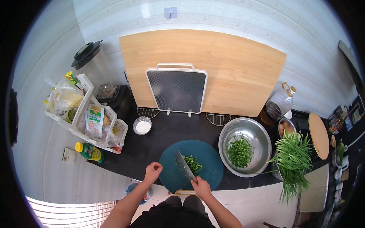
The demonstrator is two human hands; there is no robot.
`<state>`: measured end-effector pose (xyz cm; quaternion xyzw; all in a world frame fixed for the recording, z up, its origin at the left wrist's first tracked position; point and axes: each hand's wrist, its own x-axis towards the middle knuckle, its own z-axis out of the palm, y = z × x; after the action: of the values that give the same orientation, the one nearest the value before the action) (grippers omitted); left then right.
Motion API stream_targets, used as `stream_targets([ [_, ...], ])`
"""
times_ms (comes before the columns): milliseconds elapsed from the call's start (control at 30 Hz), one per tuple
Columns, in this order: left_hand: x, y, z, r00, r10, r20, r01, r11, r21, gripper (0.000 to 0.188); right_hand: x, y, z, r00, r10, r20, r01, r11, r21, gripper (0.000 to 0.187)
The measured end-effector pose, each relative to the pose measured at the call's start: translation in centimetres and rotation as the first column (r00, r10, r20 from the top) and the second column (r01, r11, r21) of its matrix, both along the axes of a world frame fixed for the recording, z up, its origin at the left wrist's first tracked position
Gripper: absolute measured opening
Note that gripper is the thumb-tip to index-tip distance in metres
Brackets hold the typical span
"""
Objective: The person chops a large bunch of green onions on a blue cutting board using a knife. They repeatedly gather the chopped pieces and transfer them into a metal bowl. The person continues this process until the entire bunch is processed.
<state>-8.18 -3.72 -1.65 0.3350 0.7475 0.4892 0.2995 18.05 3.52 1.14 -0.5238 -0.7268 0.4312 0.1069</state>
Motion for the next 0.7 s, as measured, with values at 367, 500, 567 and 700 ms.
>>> stream_targets([
  [367, 5.0, 4.7, -1.1, 0.517, -0.594, -0.617, 0.65, 0.741, -0.168, 0.004, 6.2, -0.8, 2.0, 0.967, -0.243, -0.08, 0.243, 0.97, -0.016, 0.021],
  [500, 4.9, 5.3, -1.5, 0.399, -0.647, -0.65, 0.7, 0.673, -0.24, 0.007, 6.8, -1.1, 2.4, 0.972, -0.228, -0.056, 0.226, 0.973, -0.041, 0.02],
  [567, 4.9, 5.5, -1.2, 0.375, -0.644, -0.667, 0.702, 0.667, -0.249, 0.008, 6.5, -1.0, 3.1, 0.975, -0.217, -0.05, 0.214, 0.975, -0.053, 0.02],
  [700, 5.0, 5.7, -1.0, 0.329, -0.691, -0.643, 0.705, 0.633, -0.32, 0.01, 6.1, -0.8, 3.6, 0.97, -0.229, -0.081, 0.224, 0.972, -0.067, 0.02],
])
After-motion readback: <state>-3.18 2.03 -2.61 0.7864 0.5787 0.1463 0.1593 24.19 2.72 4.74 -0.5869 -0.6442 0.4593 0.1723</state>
